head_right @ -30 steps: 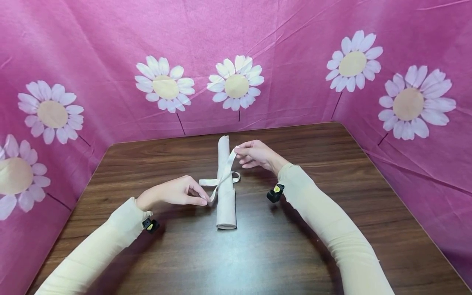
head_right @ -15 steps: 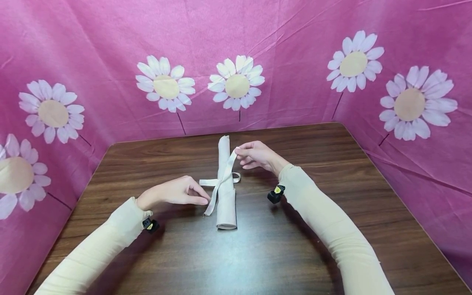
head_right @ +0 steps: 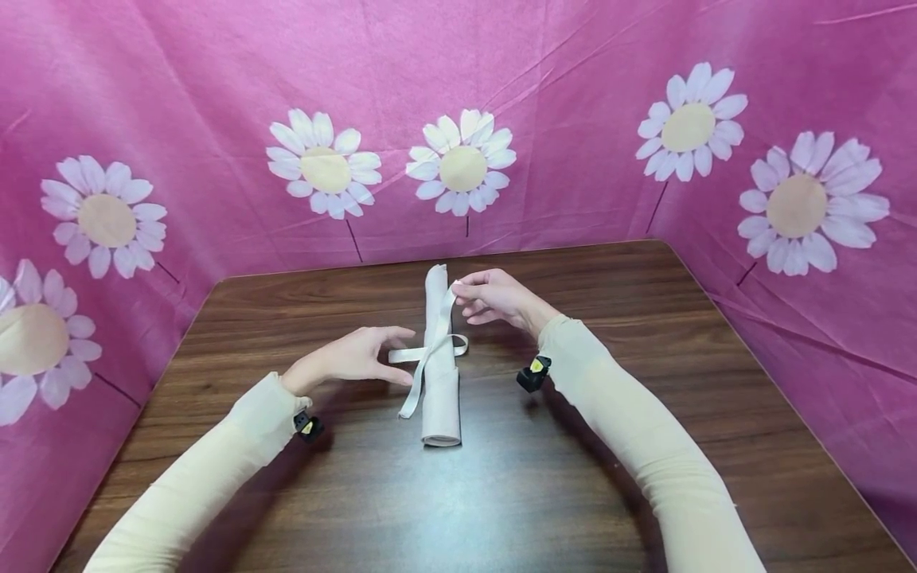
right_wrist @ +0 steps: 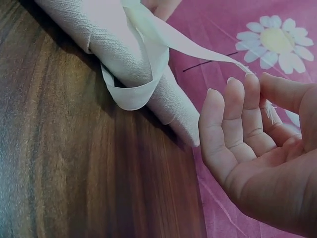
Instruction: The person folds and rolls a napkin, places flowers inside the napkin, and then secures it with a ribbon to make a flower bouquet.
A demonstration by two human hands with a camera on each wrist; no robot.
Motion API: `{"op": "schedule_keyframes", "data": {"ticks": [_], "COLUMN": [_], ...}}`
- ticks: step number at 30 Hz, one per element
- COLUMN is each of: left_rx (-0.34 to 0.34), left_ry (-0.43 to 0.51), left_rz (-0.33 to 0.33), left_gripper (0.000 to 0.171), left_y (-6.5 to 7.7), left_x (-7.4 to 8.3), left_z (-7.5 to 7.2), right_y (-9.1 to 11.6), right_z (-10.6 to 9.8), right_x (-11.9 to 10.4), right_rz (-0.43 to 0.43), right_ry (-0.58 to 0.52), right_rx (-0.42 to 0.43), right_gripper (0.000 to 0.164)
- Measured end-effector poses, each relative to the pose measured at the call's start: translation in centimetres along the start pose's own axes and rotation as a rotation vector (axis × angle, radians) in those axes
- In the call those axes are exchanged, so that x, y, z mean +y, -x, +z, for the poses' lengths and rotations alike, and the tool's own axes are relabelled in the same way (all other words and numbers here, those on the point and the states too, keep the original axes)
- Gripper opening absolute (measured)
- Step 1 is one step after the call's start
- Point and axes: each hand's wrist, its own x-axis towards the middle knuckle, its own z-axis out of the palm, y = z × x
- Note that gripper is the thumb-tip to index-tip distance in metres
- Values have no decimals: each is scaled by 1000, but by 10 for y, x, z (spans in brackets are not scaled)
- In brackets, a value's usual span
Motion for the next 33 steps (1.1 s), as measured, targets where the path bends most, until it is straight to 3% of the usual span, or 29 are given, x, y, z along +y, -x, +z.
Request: {"op": "schedule_keyframes", "data": {"ticks": [6, 12, 17, 23, 28, 33], "left_rx": [-45, -17, 16, 69, 137, 218], "left_ry": [-64, -71, -76, -72, -82, -86], "left_rz": [19, 18, 10, 22, 78, 81], "left_gripper": [68, 47, 40, 31, 16, 8], "left_y": [-12, -18, -20, -22, -26, -28], "left_x": [1, -2, -3, 0, 0, -1], "left_z": [9, 12, 13, 15, 16, 16], "right_y": [2, 2, 3, 6, 8, 8], "right_z": [-1, -4, -6, -10, -15, -17], "right_x": [3, 4, 6, 9, 9, 10], "right_rz": [2, 1, 6, 1, -8, -1], "right_ry": [6, 6, 13, 31, 27, 8], "right_rx": [-4, 4, 11, 11, 10, 6], "right_gripper": [15, 14, 17, 19, 17, 14]}}
